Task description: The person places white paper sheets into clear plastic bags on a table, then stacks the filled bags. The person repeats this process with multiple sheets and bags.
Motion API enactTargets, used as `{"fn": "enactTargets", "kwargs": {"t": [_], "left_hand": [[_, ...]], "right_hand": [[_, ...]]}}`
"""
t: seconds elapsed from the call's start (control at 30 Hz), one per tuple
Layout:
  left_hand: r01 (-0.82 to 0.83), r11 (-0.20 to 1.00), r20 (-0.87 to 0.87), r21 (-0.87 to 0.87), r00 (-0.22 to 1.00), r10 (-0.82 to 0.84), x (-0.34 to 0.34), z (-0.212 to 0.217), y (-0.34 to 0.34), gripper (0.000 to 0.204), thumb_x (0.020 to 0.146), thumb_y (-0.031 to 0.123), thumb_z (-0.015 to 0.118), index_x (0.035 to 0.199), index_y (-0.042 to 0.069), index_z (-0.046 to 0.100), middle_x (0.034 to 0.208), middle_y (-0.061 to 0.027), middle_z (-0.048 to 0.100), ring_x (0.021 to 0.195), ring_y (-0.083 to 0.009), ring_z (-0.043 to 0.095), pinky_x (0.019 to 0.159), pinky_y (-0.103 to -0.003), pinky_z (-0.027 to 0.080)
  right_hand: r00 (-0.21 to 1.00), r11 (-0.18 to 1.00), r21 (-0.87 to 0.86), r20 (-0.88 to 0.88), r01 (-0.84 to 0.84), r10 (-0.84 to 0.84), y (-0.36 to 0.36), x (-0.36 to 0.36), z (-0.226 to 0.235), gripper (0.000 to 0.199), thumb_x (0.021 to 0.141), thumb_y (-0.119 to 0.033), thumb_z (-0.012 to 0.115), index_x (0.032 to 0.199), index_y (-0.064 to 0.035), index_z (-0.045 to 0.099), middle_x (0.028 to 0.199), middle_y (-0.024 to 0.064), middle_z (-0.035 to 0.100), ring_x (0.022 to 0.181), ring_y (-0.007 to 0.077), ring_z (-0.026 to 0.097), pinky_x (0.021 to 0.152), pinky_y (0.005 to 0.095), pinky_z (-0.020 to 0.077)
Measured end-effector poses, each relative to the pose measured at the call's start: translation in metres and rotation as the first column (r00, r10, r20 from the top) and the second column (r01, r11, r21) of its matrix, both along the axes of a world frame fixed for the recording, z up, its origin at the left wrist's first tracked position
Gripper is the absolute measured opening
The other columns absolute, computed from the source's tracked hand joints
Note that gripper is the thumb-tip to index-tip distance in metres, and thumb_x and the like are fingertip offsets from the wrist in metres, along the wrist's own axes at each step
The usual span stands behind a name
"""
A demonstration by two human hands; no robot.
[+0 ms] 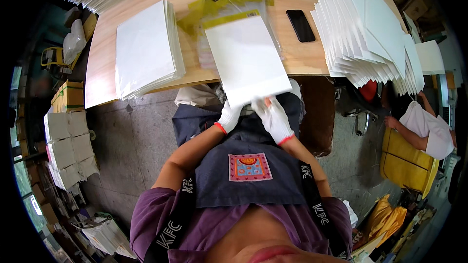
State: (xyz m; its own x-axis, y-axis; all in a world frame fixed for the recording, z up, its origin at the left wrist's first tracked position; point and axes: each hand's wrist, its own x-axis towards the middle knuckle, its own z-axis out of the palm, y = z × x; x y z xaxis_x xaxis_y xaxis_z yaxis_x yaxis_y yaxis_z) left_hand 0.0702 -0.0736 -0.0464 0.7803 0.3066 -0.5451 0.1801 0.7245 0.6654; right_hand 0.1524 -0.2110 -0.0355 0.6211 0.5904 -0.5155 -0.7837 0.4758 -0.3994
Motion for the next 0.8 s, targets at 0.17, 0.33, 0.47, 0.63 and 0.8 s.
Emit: {"fn": "enactTargets", "kwargs": {"t": [0.17, 0.33, 0.47, 0.63, 0.8], "left_hand": [[-0.005, 1.000, 0.081, -0.030, 0.997, 0.008, -0.006, -0.019, 0.024, 0.028, 0.093, 0.022, 0.056, 0.113, 0.003, 0.055, 0.105, -0.0075, 0.062, 0.092, -0.0220, 0.063, 0.075, -0.037, 0.056], [-0.018, 0.998, -0.069, -0.065, 0.998, 0.013, -0.043, -0.010, 0.049, 0.040, 0.092, 0.025, 0.055, 0.125, 0.005, 0.045, 0.114, -0.0124, 0.059, 0.094, -0.0243, 0.063, 0.078, -0.041, 0.054], [-0.073, 0.947, -0.079, 0.312, 0.992, 0.103, -0.043, 0.005, 0.071, 0.027, 0.093, 0.024, 0.056, 0.103, -0.001, 0.060, 0.092, -0.0063, 0.064, 0.080, -0.0129, 0.061, 0.066, -0.028, 0.054], [0.025, 0.960, -0.009, 0.280, 1.000, -0.023, -0.046, 0.004, 0.086, 0.019, 0.093, 0.017, 0.054, 0.099, 0.000, 0.061, 0.088, -0.0061, 0.066, 0.076, -0.0138, 0.063, 0.066, -0.027, 0.053], [-0.070, 0.948, -0.046, 0.311, 0.995, 0.089, -0.046, -0.008, 0.083, 0.020, 0.092, 0.016, 0.054, 0.095, -0.002, 0.062, 0.087, -0.0075, 0.067, 0.073, -0.0144, 0.064, 0.061, -0.025, 0.053]], "right_hand": [[0.987, 0.994, 0.086, -0.144, -0.064, 0.076, 0.048, 0.016, 0.010, 0.034, 0.098, -0.020, 0.043, 0.125, 0.0008, 0.044, 0.107, 0.0187, 0.059, 0.097, 0.0307, 0.062, 0.086, 0.0403, 0.0538], [0.547, 0.711, -0.464, 0.453, -0.529, 0.704, 0.034, 0.017, 0.039, 0.029, 0.099, -0.021, 0.039, 0.112, -0.0026, 0.057, 0.071, 0.0053, 0.062, 0.056, 0.0108, 0.058, 0.050, 0.0251, 0.0471], [-0.204, 0.657, -0.750, 0.633, 0.076, 0.747, 0.069, 0.012, 0.045, 0.015, 0.089, -0.025, 0.052, 0.093, -0.0116, 0.054, 0.066, 0.0072, 0.062, 0.056, 0.0217, 0.062, 0.053, 0.0334, 0.0482], [-0.550, 0.504, -0.740, 0.218, 0.445, 0.806, 0.106, 0.001, 0.029, 0.015, 0.087, -0.028, 0.053, 0.094, -0.0149, 0.051, 0.069, 0.0052, 0.065, 0.065, 0.0250, 0.066, 0.056, 0.0365, 0.0507], [-0.504, 0.624, -0.767, 0.485, 0.149, 0.715, 0.103, 0.009, 0.035, 0.011, 0.086, -0.021, 0.054, 0.092, -0.0123, 0.054, 0.067, 0.0079, 0.064, 0.063, 0.0233, 0.066, 0.056, 0.0361, 0.0512]]}}
